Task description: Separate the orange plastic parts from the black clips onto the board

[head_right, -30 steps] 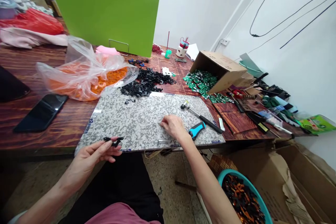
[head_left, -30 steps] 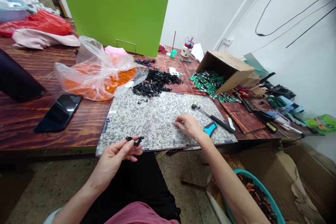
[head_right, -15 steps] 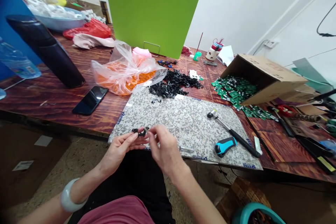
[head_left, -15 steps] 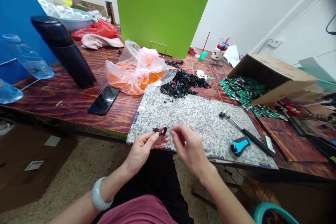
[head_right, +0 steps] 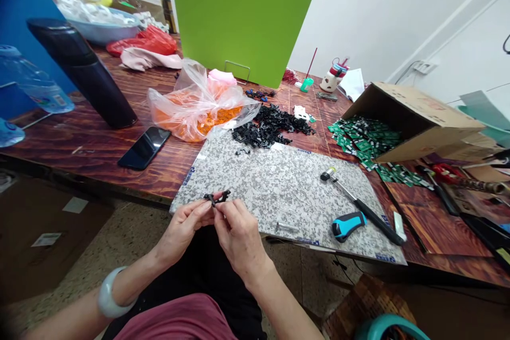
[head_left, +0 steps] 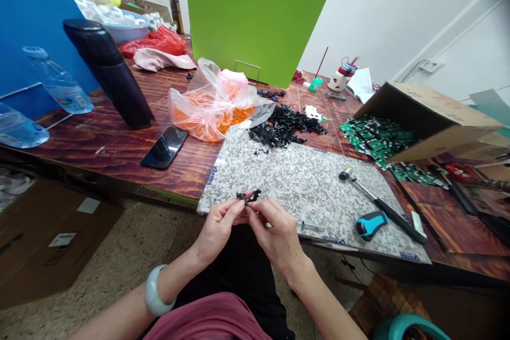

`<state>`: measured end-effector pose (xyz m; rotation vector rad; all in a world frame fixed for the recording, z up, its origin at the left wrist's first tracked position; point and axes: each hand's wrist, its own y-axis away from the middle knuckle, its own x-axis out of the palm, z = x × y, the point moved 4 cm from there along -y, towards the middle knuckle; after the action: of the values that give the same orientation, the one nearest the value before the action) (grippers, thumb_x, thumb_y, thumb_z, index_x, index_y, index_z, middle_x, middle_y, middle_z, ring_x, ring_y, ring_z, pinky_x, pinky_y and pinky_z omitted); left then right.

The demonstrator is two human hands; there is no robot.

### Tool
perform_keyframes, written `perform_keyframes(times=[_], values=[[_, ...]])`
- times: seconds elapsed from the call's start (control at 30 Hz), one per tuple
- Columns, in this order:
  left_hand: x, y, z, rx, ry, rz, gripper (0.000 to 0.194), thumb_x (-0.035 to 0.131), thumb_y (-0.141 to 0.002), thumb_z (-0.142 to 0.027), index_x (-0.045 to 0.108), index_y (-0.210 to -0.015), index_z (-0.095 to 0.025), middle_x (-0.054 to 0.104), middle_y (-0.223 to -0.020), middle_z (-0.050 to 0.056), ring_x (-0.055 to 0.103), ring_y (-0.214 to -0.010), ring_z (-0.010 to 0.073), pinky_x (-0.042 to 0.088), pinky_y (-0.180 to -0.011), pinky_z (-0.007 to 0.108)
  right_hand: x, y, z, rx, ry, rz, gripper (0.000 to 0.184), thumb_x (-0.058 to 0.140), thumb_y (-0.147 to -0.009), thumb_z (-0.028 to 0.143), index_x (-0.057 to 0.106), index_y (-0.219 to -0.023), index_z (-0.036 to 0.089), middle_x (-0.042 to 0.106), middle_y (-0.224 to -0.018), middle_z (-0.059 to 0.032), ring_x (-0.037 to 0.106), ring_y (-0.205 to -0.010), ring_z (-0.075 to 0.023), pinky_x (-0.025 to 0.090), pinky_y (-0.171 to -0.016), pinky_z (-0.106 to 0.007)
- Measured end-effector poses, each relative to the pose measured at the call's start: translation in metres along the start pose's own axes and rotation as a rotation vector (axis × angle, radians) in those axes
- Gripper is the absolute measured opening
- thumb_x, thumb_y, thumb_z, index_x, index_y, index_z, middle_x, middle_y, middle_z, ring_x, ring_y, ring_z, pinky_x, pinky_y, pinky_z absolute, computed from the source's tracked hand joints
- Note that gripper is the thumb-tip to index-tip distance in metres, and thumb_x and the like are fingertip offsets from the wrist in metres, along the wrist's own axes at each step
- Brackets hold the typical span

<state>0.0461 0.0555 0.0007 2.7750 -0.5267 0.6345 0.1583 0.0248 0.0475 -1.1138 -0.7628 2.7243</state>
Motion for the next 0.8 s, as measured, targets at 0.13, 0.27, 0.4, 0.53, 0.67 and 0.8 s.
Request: perform_keyframes(times=[0.13, 0.27, 0.4, 0.53, 0.67, 0.8], values=[[0.0027, 0.0, -0.001, 0.003, -0.013, -0.018, 0.032, 0.063, -0.081, -0.038, 0.072, -0.099, -0.013, 0.074, -0.083, 0.005, 0.068, -0.083, 0.0232, 0.055, -0.08, 0.035, -0.0012, -0.0002, 0.001, -0.006, 0.015, -0.004, 0.013, 0.048, -0.089, 0.013, 0.058, -0.084, 0.019, 0.056, -0.07, -0.001, 0.053, -0.06, -0.0115, 0.045, -0.058, -0.021], [0.0045, -0.0016, -0.0009, 0.014, -0.063, -0.056, 0.029, 0.066, -0.078, -0.041, 0.073, -0.08, -0.013, 0.071, -0.072, 0.002, 0.067, -0.073, 0.0193, 0.055, -0.08, 0.034, -0.0021, 0.0, 0.0017, -0.015, 0.016, -0.01, 0.014, 0.047, -0.089, 0.012, 0.058, -0.082, 0.019, 0.055, -0.069, -0.0011, 0.052, -0.061, -0.0115, 0.044, -0.057, -0.021], [0.0048, -0.0031, -0.0008, 0.026, -0.098, -0.078, 0.031, 0.066, -0.078, -0.043, 0.073, -0.077, -0.013, 0.069, -0.067, 0.0, 0.065, -0.068, 0.0169, 0.055, -0.078, 0.032, -0.0015, 0.0006, 0.0014, -0.028, 0.022, -0.01, 0.015, 0.046, -0.089, 0.012, 0.057, -0.082, 0.02, 0.055, -0.07, -0.0012, 0.053, -0.061, -0.0117, 0.044, -0.057, -0.021], [0.0049, -0.003, -0.0019, 0.041, -0.12, -0.074, 0.031, 0.064, -0.079, -0.043, 0.074, -0.08, -0.014, 0.07, -0.069, 0.0, 0.065, -0.067, 0.016, 0.055, -0.078, 0.03, -0.0005, 0.0015, 0.0008, -0.052, 0.019, -0.013, 0.016, 0.045, -0.089, 0.011, 0.057, -0.083, 0.019, 0.056, -0.072, -0.0023, 0.053, -0.062, -0.0117, 0.045, -0.057, -0.021], [0.0042, -0.0026, -0.0026, 0.041, -0.17, -0.086, 0.032, 0.061, -0.082, -0.043, 0.075, -0.083, -0.014, 0.073, -0.076, 0.003, 0.067, -0.071, 0.0183, 0.054, -0.079, 0.031, -0.0003, 0.0019, 0.002, -0.071, 0.026, -0.015, 0.016, 0.044, -0.09, 0.012, 0.058, -0.085, 0.019, 0.056, -0.073, -0.003, 0.055, -0.065, -0.0125, 0.046, -0.06, -0.022], [0.003, -0.0028, -0.005, 0.058, -0.235, -0.11, 0.032, 0.06, -0.082, -0.041, 0.075, -0.082, -0.013, 0.072, -0.075, 0.003, 0.067, -0.075, 0.0203, 0.054, -0.079, 0.031, 0.0, 0.0015, 0.003, -0.07, 0.02, -0.007, 0.017, 0.043, -0.091, 0.013, 0.058, -0.086, 0.02, 0.057, -0.073, -0.003, 0.055, -0.065, -0.0126, 0.046, -0.061, -0.022]])
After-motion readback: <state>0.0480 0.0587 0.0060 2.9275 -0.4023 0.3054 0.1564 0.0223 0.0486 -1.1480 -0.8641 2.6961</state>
